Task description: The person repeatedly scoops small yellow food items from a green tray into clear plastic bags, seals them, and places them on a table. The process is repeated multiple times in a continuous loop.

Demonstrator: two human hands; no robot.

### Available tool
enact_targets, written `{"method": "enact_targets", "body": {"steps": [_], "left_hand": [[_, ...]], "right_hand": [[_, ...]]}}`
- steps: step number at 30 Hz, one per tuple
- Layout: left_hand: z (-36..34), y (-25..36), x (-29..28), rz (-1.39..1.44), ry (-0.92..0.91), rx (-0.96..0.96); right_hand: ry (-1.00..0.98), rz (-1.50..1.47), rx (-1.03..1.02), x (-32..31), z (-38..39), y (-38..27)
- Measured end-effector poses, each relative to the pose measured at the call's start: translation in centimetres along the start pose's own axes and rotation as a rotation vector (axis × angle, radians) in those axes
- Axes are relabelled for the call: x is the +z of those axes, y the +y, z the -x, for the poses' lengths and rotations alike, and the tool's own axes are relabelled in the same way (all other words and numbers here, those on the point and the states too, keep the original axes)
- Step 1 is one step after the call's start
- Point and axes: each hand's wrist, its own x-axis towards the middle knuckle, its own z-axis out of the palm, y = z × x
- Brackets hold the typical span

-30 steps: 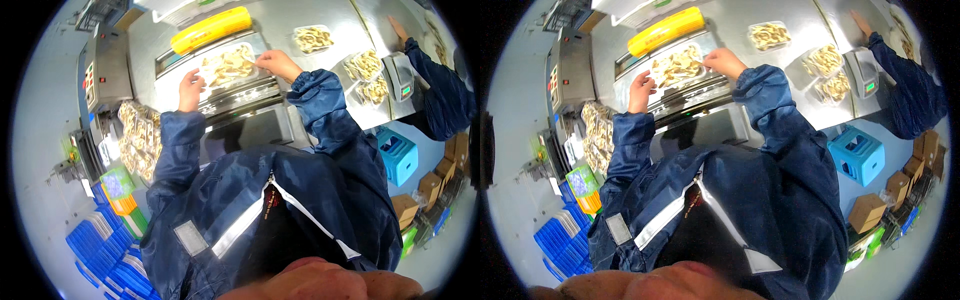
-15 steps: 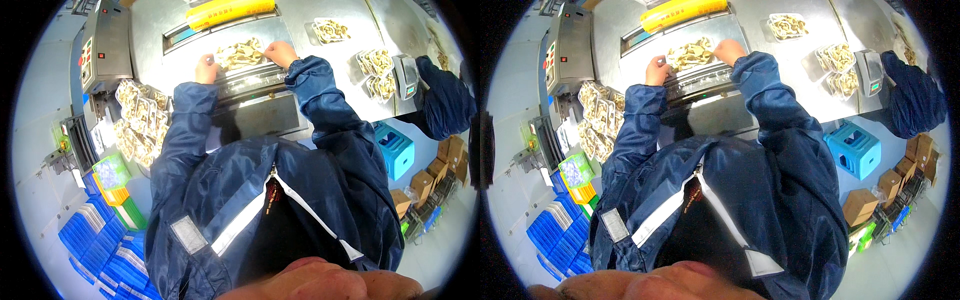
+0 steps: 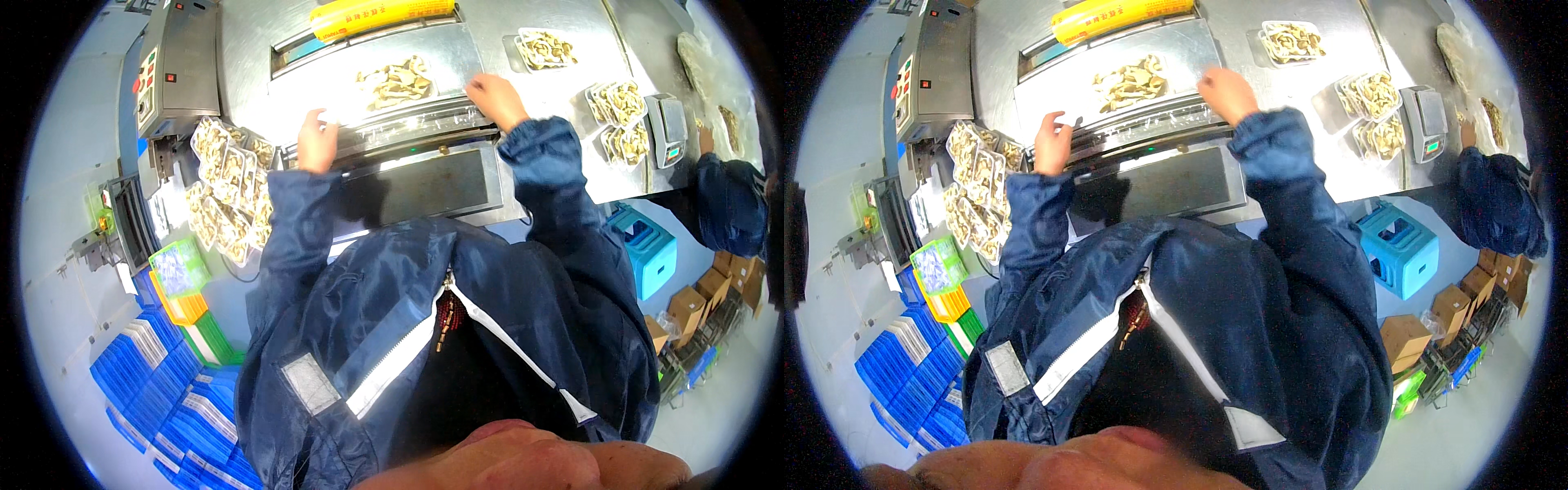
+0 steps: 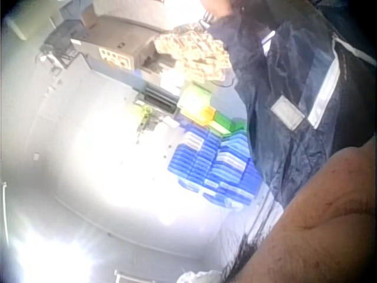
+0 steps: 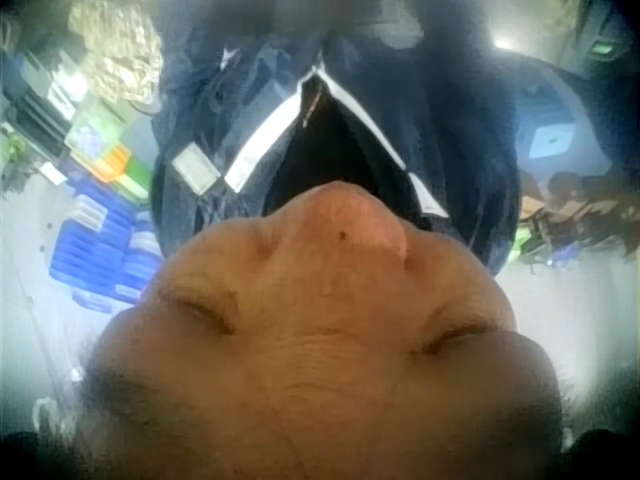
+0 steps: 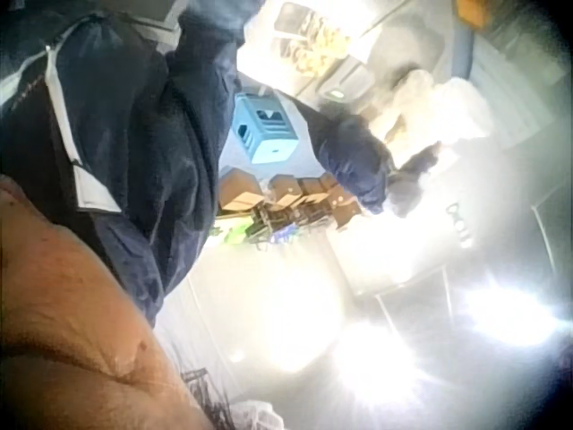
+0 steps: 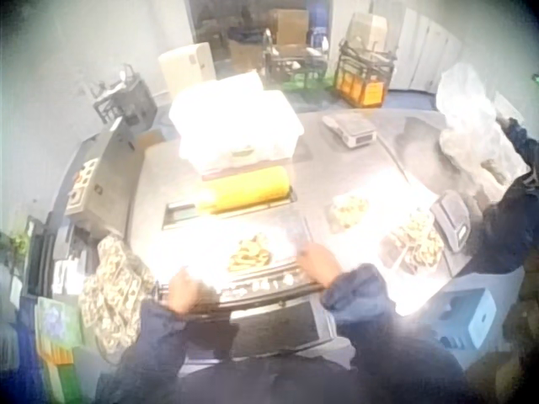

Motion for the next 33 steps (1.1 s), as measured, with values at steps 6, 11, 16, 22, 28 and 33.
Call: {"method": "enact_targets", "body": {"steps": [6, 11, 16, 22, 28, 33], "left_hand": [[6.1, 1.9, 0.0, -0.358, 0.084, -0.033], [5.8, 1.6, 4.2, -0.319, 0.156, 0.053], [4.2, -2.5, 4.5, 0.356, 0.051, -0.144], [2.2, -3.6, 3.6, -0.184, -0.054, 0.166], [3.1, -1.1, 2.7, 0.025, 0.093, 0.460], [6.0, -0.6, 0.7, 0.621, -0.146, 0.004]], "right_hand": [[0.096, 0.225, 0.065, 0.7, 5.9, -1.0], [0.067, -0.090, 0.091, 2.9, 4.4, 0.4], [-0.063, -0.631, 0.120, 2.6, 3.2, 3.2], [0.059, 0.031, -0.201, 2.8, 3.0, 3.5], [0.164, -0.282, -0.377, 1.9, 3.4, 3.0], [-0.074, -0.607, -0.085, -0.8, 4.6, 3.2]]}}
